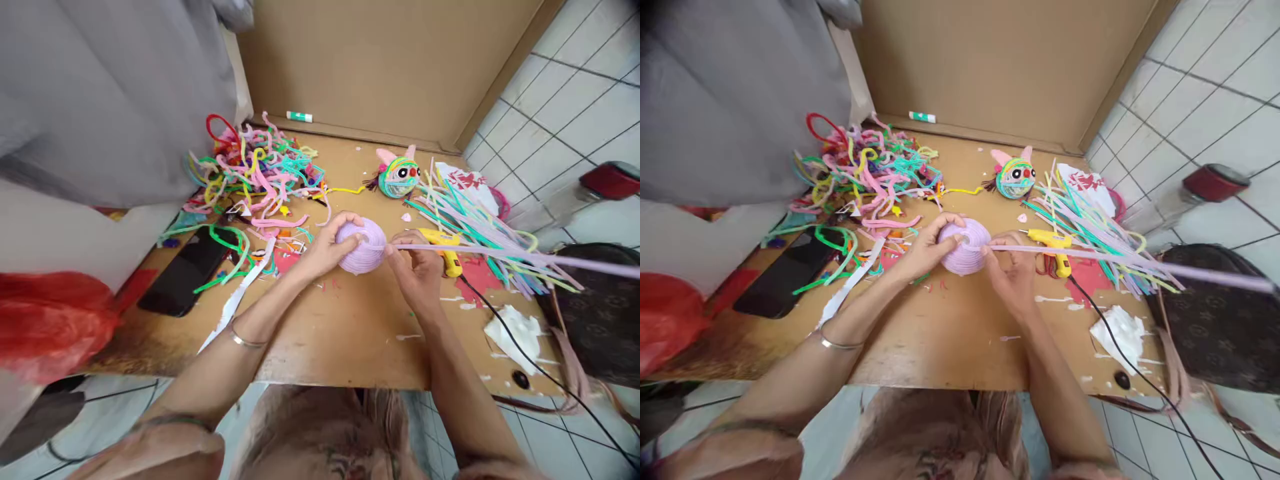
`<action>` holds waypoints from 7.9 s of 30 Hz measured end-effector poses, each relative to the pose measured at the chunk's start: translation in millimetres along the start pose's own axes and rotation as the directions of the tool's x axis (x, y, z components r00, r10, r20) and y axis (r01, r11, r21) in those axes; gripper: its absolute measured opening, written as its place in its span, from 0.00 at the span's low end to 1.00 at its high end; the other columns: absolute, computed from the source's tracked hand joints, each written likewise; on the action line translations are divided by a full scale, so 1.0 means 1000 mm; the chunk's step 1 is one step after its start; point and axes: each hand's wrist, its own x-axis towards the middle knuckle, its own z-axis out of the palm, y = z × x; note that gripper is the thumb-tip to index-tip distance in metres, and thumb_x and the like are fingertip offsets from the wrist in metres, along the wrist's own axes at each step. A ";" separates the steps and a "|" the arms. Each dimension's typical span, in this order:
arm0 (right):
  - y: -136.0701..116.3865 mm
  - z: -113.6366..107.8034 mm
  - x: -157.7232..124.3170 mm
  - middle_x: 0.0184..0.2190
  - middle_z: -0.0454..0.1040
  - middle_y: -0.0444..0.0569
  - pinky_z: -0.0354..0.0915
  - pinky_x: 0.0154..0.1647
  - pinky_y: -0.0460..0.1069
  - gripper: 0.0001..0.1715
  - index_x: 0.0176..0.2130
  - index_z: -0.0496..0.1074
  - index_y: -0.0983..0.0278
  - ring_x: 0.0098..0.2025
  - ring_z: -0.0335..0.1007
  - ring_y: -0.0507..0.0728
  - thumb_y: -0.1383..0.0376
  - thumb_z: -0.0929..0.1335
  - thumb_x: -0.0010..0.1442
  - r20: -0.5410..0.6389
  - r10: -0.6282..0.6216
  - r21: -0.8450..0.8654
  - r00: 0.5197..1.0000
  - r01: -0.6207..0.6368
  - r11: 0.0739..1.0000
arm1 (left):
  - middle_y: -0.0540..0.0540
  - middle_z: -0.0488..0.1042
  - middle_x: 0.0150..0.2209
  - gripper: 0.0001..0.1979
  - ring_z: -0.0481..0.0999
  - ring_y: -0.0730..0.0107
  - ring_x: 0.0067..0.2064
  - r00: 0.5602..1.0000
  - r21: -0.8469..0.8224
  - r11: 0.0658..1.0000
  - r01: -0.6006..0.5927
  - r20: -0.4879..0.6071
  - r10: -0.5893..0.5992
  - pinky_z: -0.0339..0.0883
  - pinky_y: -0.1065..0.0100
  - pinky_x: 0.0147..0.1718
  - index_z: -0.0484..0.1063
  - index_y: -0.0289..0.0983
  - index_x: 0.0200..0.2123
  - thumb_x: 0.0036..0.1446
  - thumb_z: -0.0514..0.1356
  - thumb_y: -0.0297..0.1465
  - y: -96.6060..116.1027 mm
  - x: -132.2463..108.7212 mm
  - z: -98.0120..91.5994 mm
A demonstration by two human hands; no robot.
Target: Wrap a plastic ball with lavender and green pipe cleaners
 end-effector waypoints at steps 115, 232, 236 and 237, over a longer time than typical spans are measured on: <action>-0.003 0.022 0.002 0.29 0.67 0.44 0.60 0.30 0.49 0.08 0.32 0.69 0.60 0.30 0.62 0.53 0.61 0.69 0.62 -0.073 0.052 -0.141 0.996 -0.062 0.988 | 0.42 0.63 0.52 0.16 0.60 0.56 0.61 0.999 0.175 0.984 -0.022 -0.044 0.031 0.54 0.55 0.64 0.74 0.41 0.48 0.62 0.55 0.40 -0.001 -0.003 0.005; 0.011 -0.056 0.013 0.35 0.74 0.52 0.67 0.42 0.57 0.16 0.38 0.71 0.61 0.40 0.71 0.63 0.57 0.72 0.49 -0.332 -0.162 -0.687 0.929 -0.120 0.717 | 0.34 0.70 0.57 0.23 0.71 0.52 0.59 0.917 0.252 0.884 -0.394 0.039 0.397 0.65 0.47 0.56 0.69 0.38 0.42 0.48 0.71 0.42 -0.016 -0.001 0.004; 0.004 -0.057 0.013 0.35 0.74 0.51 0.68 0.40 0.56 0.12 0.36 0.70 0.59 0.39 0.71 0.62 0.60 0.72 0.50 -0.200 -0.186 -0.692 0.962 -0.004 0.722 | 0.34 0.70 0.57 0.22 0.72 0.52 0.58 0.906 0.251 0.873 -0.418 0.048 0.421 0.65 0.47 0.56 0.69 0.38 0.42 0.48 0.71 0.41 -0.015 -0.002 0.004; 0.003 -0.057 0.013 0.35 0.74 0.50 0.68 0.40 0.56 0.12 0.36 0.70 0.58 0.39 0.71 0.62 0.61 0.72 0.50 -0.182 -0.189 -0.689 0.965 0.012 0.725 | 0.35 0.70 0.57 0.22 0.72 0.52 0.58 0.902 0.251 0.869 -0.427 0.045 0.430 0.65 0.47 0.56 0.69 0.38 0.42 0.48 0.71 0.41 -0.015 -0.002 0.004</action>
